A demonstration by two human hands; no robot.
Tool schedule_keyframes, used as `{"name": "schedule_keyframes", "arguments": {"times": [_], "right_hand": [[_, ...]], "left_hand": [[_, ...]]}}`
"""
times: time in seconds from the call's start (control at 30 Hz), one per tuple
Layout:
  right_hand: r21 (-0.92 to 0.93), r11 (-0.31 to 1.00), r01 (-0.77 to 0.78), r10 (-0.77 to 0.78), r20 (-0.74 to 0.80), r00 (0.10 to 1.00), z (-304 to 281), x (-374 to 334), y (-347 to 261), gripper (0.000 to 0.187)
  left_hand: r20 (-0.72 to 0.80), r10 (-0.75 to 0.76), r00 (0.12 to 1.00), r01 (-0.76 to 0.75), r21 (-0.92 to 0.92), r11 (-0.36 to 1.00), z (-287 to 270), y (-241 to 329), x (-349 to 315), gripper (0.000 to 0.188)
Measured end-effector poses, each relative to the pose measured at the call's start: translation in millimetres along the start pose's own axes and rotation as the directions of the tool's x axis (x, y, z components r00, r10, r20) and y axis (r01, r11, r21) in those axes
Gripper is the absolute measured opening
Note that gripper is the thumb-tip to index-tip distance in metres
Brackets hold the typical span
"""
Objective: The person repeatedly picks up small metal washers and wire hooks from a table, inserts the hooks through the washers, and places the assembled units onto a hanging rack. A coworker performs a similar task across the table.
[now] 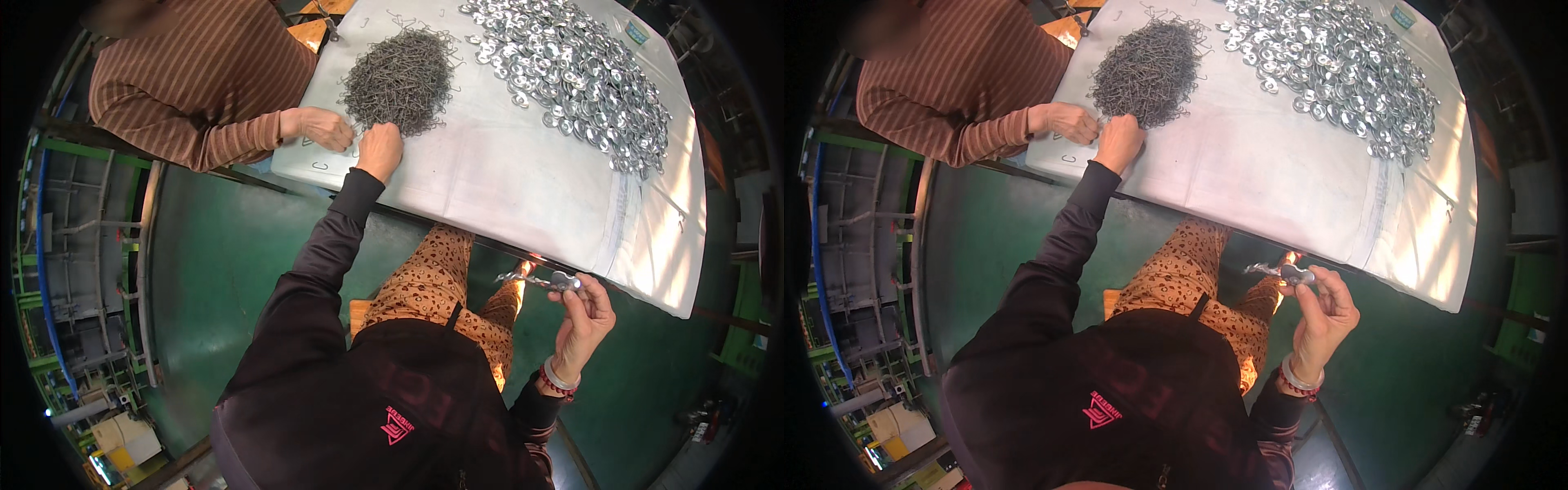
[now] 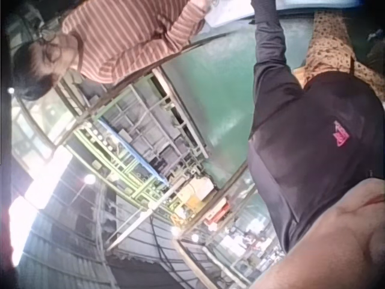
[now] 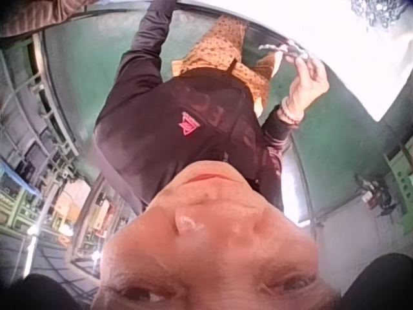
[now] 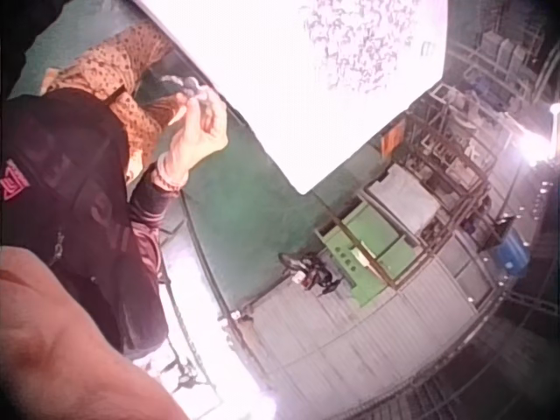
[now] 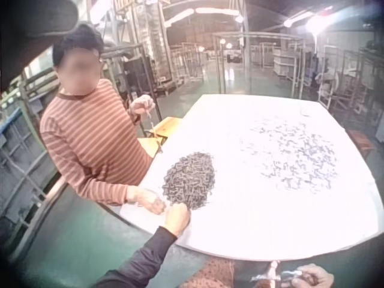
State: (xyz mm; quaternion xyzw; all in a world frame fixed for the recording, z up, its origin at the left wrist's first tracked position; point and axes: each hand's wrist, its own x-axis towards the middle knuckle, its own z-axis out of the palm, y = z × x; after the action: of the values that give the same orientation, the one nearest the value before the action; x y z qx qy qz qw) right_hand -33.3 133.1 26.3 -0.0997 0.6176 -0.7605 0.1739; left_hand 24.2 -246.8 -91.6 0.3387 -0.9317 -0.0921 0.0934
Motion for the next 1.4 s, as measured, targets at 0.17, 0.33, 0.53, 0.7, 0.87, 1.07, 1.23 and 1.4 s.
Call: {"name": "schedule_keyframes", "arguments": {"times": [0.17,0.33,0.53,0.7,0.87,1.07,1.23,1.4], "right_hand": [[0.007,1.0,0.007,-0.007,0.002,1.0,-7,-6,8,0.024],[0.063,0.998,-0.003,0.0,0.041,0.999,-8,-9,7,0.024],[0.04,0.998,0.058,-0.059,0.029,0.998,-7,-10,-1,0.023],[0.025,0.999,0.048,-0.048,0.025,0.999,-7,-11,3,0.023],[0.021,1.0,0.016,-0.017,0.048,0.999,-5,-9,8,0.023],[0.071,0.997,-0.025,0.022,0.046,0.999,-3,-7,8,0.024],[0.083,0.997,-0.006,0.0,0.07,0.998,-4,-9,10,0.024],[0.037,0.999,-0.023,0.021,0.05,0.999,-6,-9,6,0.021]], "left_hand": [[0.242,0.119,0.963,-0.074,-0.188,0.979,-15,-9,-1,0.016],[0.471,0.256,0.844,0.278,-0.793,0.542,-52,-14,12,0.015],[0.455,0.262,0.851,0.365,-0.871,0.329,-77,-13,42,0.014],[0.578,0.346,0.739,0.236,-0.703,0.671,-55,-3,18,0.016],[0.53,0.36,0.767,0.07,-0.628,0.775,-57,11,14,0.019],[0.304,0.321,0.897,-0.199,-0.372,0.907,-59,45,7,0.014],[-0.153,0.438,0.886,-0.447,-0.032,0.894,-39,59,2,0.011],[0.122,0.404,0.907,-0.226,-0.668,0.709,-62,108,-12,0.012]]}}
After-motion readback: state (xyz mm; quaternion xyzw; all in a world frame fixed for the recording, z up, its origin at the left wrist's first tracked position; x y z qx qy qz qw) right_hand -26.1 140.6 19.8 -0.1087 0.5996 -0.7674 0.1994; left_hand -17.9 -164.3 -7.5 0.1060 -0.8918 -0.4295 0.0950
